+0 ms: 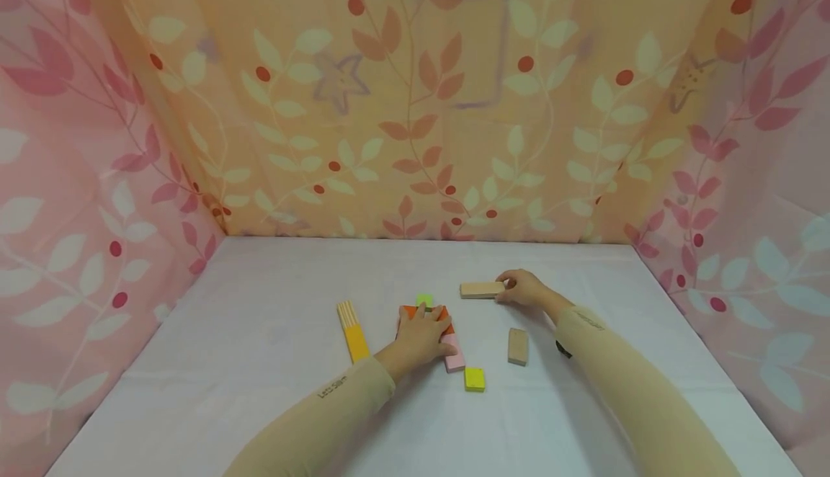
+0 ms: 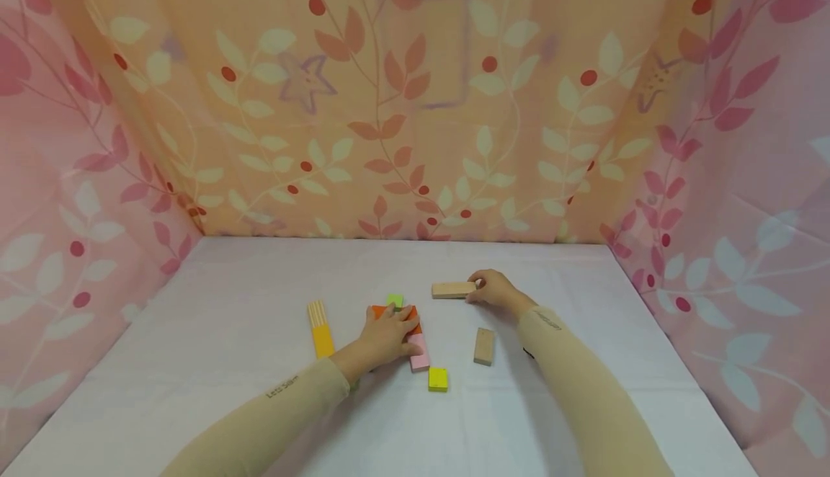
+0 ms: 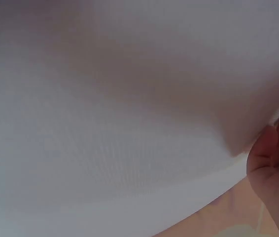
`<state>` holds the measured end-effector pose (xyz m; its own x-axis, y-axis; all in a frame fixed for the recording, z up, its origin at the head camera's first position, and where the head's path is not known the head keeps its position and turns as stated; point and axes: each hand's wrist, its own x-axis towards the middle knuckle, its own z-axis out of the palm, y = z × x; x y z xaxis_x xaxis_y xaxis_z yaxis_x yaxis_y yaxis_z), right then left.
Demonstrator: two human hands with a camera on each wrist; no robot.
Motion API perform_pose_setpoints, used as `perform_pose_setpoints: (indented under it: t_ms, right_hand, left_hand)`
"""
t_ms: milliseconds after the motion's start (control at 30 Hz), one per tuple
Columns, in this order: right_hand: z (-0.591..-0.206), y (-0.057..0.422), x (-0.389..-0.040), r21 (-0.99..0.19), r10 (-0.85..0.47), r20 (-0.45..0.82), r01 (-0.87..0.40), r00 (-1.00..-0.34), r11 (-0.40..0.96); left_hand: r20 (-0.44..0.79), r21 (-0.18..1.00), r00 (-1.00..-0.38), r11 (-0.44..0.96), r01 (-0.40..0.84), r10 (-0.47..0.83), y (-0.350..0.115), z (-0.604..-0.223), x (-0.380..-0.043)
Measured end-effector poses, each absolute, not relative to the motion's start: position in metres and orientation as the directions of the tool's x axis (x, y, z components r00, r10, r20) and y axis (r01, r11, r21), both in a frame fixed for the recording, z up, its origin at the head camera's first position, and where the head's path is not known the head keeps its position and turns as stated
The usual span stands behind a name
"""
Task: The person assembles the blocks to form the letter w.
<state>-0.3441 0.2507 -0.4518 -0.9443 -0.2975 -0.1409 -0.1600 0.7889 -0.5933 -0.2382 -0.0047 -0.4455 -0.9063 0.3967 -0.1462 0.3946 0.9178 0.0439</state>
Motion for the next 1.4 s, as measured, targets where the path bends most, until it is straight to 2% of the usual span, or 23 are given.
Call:
perform_pose_setpoints:
  t_ms: [100,267,367,467,700,967,1167,1400]
  right_hand:
    - [-0.446,0.253,-0.337,-0.683,-0.256,-0.174,-0.070,-0.951,0.727]
    - [-0.438,0.256,-0.327,-0.851,-0.226,-0.217,0.071,-0.950,0.520]
    - [-0.434,0.259,-0.324,-0.899,-0.249,-0.249,0.128,-0.936,0.419]
    - [-0.431,0.259,-0.323,-0.909,-0.289,-0.278,0.155,-0.916,0.387]
    - [-0.426,0.255,-0.317,-0.855,-0.429,-0.317,0.060,-0.846,0.515]
    - [-0.425,0.249,-0.307,-0.793,-0.511,-0.335,-0.056,-0.792,0.607]
    - [-0.433,0.245,-0.305,-0.713,-0.496,-0.371,-0.101,-0.785,0.693]
    - [-0.441,0.239,-0.300,-0.694,-0.464,-0.357,-0.102,-0.810,0.712]
  left_hand:
    - [-0.150,0.047,-0.908,0.920,0.389,0.392,-0.004,-0.445,-0.237]
    - [-0.149,0.042,-0.906,0.918,0.394,0.396,-0.004,-0.444,-0.236]
    - [-0.150,0.040,-0.906,0.918,0.394,0.396,-0.004,-0.443,-0.236]
    - [-0.148,0.044,-0.907,0.919,0.392,0.394,-0.005,-0.442,-0.236]
    - [-0.131,0.042,-0.905,0.914,0.403,0.405,-0.006,-0.445,-0.237]
    - [-0.132,0.068,-0.905,0.915,0.399,0.404,-0.005,-0.447,-0.239]
    - [-0.138,0.076,-0.905,0.915,0.396,0.403,-0.005,-0.447,-0.240]
    - [-0.139,0.074,-0.904,0.914,0.398,0.405,-0.005,-0.445,-0.238]
